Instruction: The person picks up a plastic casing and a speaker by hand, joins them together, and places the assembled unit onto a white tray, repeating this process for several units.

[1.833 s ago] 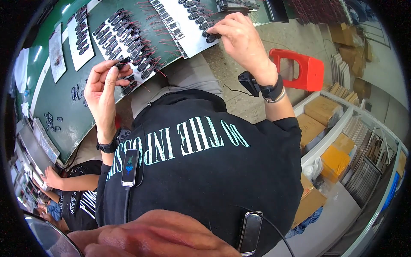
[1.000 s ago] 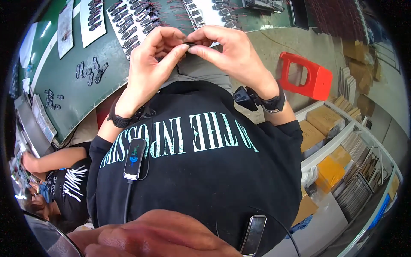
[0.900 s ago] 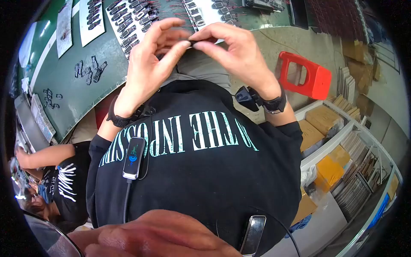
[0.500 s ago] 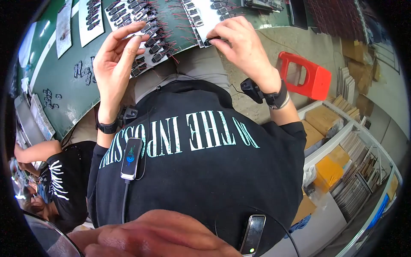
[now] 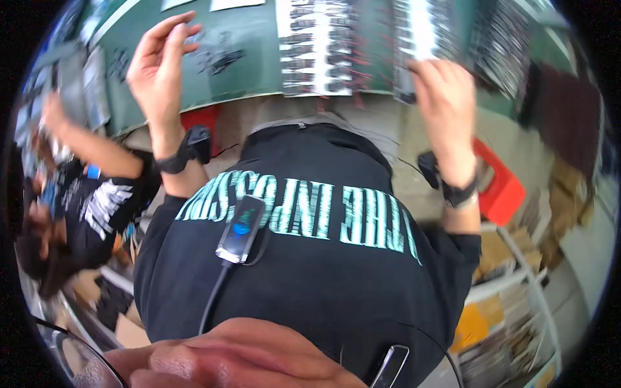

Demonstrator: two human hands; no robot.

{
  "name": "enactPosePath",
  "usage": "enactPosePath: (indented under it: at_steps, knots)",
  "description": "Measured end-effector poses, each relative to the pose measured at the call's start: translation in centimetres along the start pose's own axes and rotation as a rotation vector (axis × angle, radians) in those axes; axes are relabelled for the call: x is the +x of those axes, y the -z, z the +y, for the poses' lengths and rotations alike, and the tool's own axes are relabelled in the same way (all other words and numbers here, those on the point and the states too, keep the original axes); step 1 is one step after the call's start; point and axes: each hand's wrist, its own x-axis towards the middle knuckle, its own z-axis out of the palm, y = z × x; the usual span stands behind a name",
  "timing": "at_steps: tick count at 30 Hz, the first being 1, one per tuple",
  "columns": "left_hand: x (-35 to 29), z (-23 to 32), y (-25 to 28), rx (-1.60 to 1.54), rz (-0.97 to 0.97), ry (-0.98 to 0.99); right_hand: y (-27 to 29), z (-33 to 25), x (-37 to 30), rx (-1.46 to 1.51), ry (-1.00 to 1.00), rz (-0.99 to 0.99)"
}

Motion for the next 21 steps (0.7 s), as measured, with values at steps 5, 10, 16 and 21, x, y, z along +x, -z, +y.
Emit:
enactPosePath:
  at_steps: [5,10,16,21]
  knots:
    - [-0.6,-3.5,6.4,0.43,-0.081,0.157,-1.1,-2.2,3.5,0.049,-0.004,-0.113]
    - [-1.5,-3.2,5.0,0.721,-0.213,0.058,-1.7,-1.9,4.8,0.14,-0.063,-0.198]
    - [-0.7,-3.2,5.3,0.93,-0.249,-0.133,-1.2,-2.1,6.1,0.145,-0.001,-0.201]
    - [-0.5,-2.0,5.6,0.783,-0.078,-0.014,-0.8,-2.0,6.7,0.149,0.036,-0.157]
